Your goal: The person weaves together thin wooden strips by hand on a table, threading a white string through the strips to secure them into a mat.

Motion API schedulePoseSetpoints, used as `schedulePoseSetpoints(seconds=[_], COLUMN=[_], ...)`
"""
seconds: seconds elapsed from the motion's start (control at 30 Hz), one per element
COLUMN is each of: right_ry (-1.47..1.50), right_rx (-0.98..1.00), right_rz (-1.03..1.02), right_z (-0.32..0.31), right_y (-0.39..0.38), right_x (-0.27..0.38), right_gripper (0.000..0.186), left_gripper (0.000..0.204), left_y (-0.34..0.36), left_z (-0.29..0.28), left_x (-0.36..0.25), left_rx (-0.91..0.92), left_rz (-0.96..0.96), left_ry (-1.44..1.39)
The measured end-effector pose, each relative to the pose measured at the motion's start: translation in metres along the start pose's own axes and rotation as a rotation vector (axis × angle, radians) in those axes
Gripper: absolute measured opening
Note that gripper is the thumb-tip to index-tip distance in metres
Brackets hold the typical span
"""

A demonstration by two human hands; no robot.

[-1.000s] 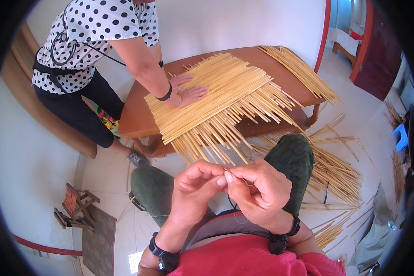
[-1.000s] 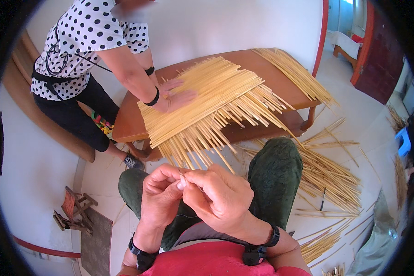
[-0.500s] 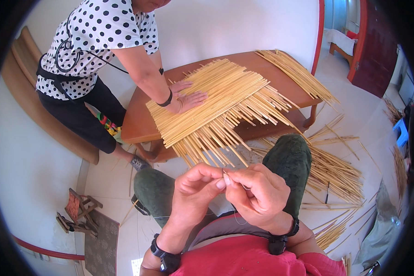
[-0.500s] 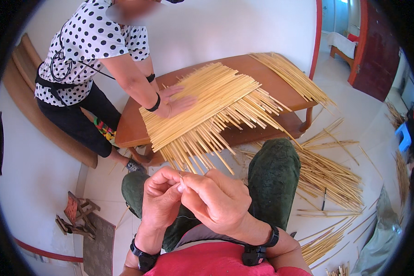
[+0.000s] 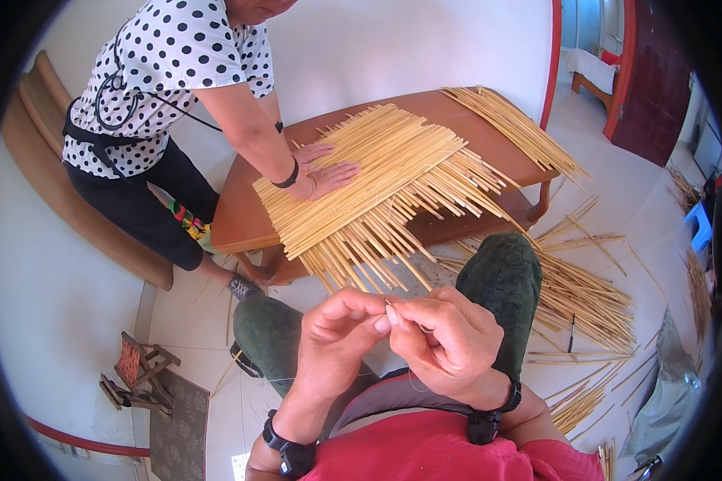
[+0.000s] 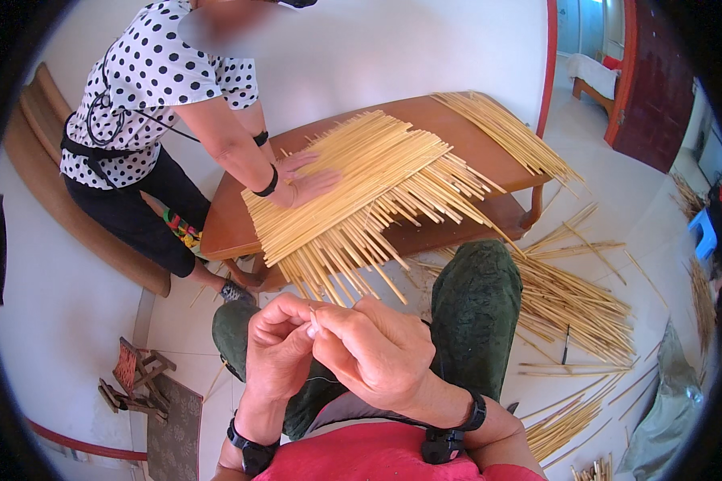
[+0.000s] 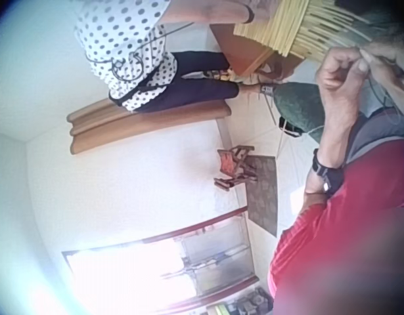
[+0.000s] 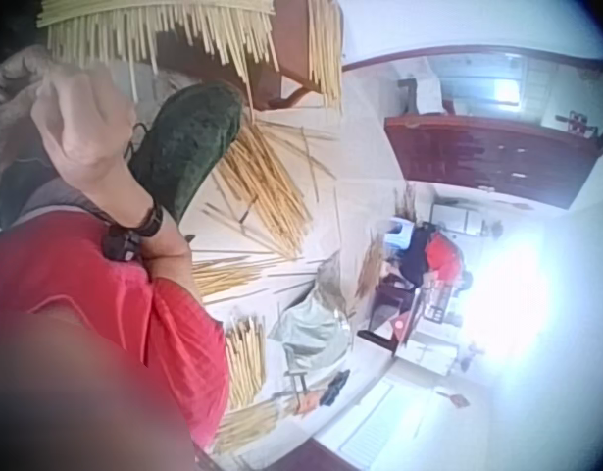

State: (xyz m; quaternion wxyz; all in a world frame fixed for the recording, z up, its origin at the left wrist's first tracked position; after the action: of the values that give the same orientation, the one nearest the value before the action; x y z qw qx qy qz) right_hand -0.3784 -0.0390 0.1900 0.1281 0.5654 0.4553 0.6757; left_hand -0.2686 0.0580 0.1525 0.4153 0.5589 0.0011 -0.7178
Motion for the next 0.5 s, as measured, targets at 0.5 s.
schedulePoseSetpoints(seconds=[0.5], right_ry=[-0.007], right_rx=[0.022], right_rz=[0.030], right_z=[-0.0006], right_y=[0.0000], right_x=[-0.0025], right_gripper=[0.024], left_gripper=[0.010], left_y=[0.0005], left_z=[0.0003], left_x=[0.0019], left_rx=[0.023], left_rz=[0.014], left_ry=[0.001])
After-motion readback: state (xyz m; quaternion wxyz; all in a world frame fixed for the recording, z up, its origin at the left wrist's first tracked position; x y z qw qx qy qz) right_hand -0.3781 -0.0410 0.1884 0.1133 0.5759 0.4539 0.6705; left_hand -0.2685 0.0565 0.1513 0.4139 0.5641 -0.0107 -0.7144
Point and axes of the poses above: each hand's wrist, its own y-axis towards the middle knuckle, its own z-axis out of the palm, x = y × z, the point moved 6 cm from there along y, towards the middle knuckle, and after that the axes turned 14 degrees about z, right-handed, at the moved point
